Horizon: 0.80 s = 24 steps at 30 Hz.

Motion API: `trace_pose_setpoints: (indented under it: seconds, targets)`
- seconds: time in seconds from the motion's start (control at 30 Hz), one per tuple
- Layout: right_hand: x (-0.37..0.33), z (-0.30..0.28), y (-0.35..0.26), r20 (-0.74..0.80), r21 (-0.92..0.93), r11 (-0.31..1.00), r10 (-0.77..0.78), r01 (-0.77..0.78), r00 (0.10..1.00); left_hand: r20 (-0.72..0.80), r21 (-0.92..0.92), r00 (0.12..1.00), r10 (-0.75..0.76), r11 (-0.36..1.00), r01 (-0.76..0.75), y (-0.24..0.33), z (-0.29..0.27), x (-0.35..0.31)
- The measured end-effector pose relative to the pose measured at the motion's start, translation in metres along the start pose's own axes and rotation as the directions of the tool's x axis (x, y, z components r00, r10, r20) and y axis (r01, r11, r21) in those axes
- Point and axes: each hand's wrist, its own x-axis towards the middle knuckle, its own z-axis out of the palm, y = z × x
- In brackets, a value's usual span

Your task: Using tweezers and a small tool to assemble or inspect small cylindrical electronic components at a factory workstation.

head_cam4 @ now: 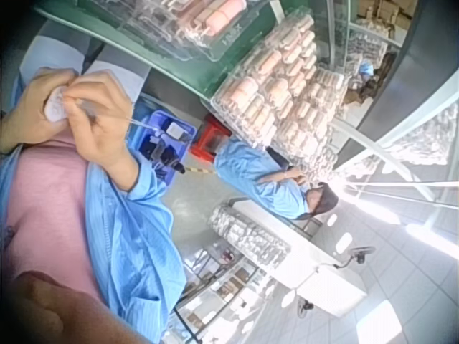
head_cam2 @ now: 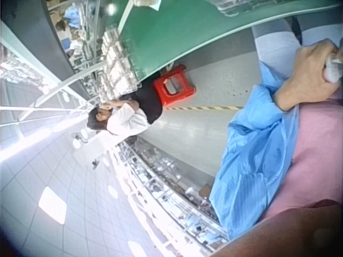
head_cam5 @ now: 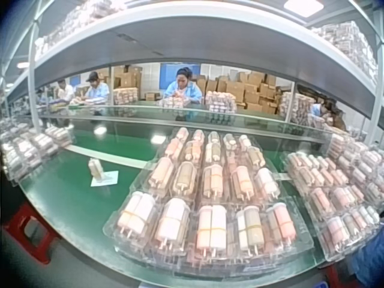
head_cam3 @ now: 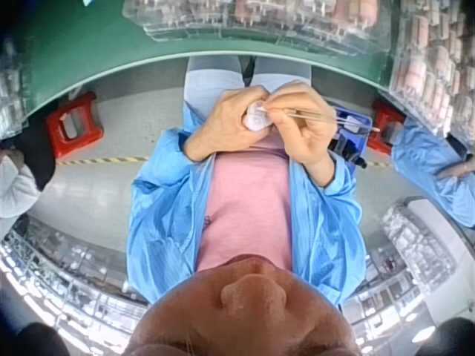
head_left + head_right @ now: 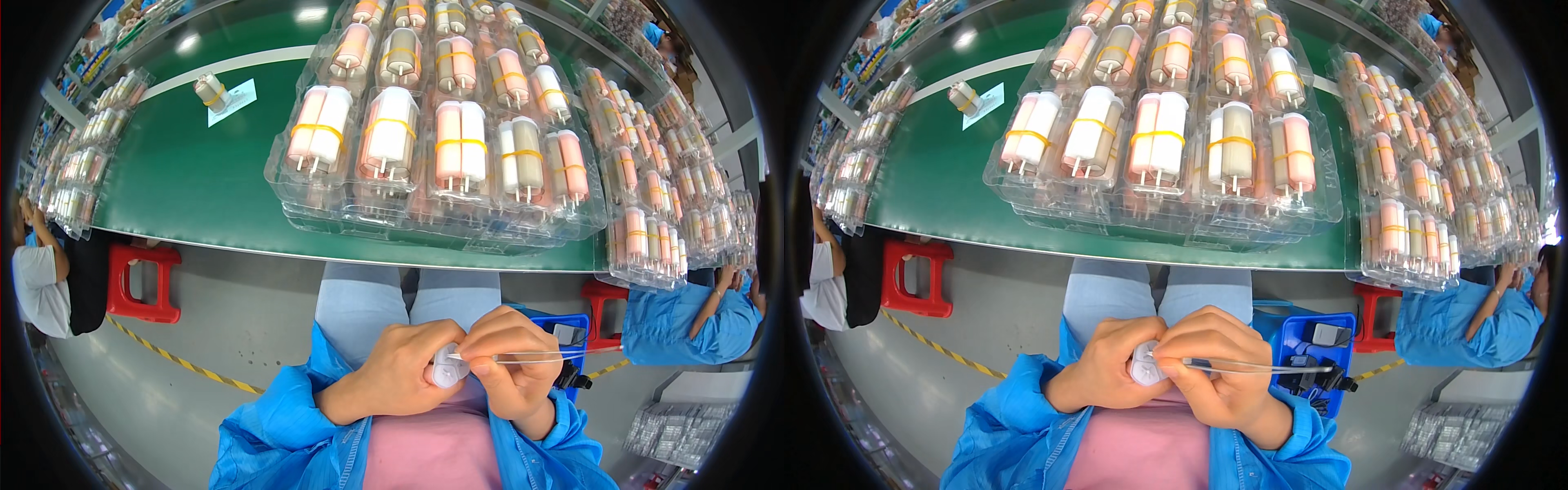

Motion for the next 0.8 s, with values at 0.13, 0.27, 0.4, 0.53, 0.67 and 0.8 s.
trace_pose_setpoints:
  seconds: [0.13,0.27,0.4,0.53,0.67,0.8]
  targets:
    - [0.001,-0.001,-0.001,0.042,-0.041,0.999,-0.033,0.035,0.999,0.0,0.035,1.0,0.005,0.999,-0.005,-0.003,0.001,-0.002]
    - [0.001,-0.001,-0.002,0.051,-0.059,0.998,-0.023,0.026,0.998,-0.012,0.056,1.0,0.013,0.998,-0.012,-0.003,0.002,-0.002]
    - [0.006,-0.001,-0.007,0.109,-0.174,0.979,-0.093,0.111,0.99,-0.029,0.235,0.996,0.079,0.969,-0.07,-0.005,0.001,0.0]
    - [0.004,0.005,-0.012,0.112,-0.361,0.915,-0.148,0.179,0.983,-0.042,0.323,0.995,0.088,0.944,-0.07,-0.005,0.0,0.001]
    - [-0.007,-0.005,-0.004,-0.141,-0.075,0.995,-0.078,0.068,0.987,-0.031,0.082,0.999,0.018,0.997,-0.016,0.002,-0.003,0.002]
    - [-0.01,-0.01,0.003,-0.264,-0.002,0.995,-0.092,0.095,0.96,-0.039,0.017,0.999,-0.011,1.0,0.012,0.003,-0.003,0.003]
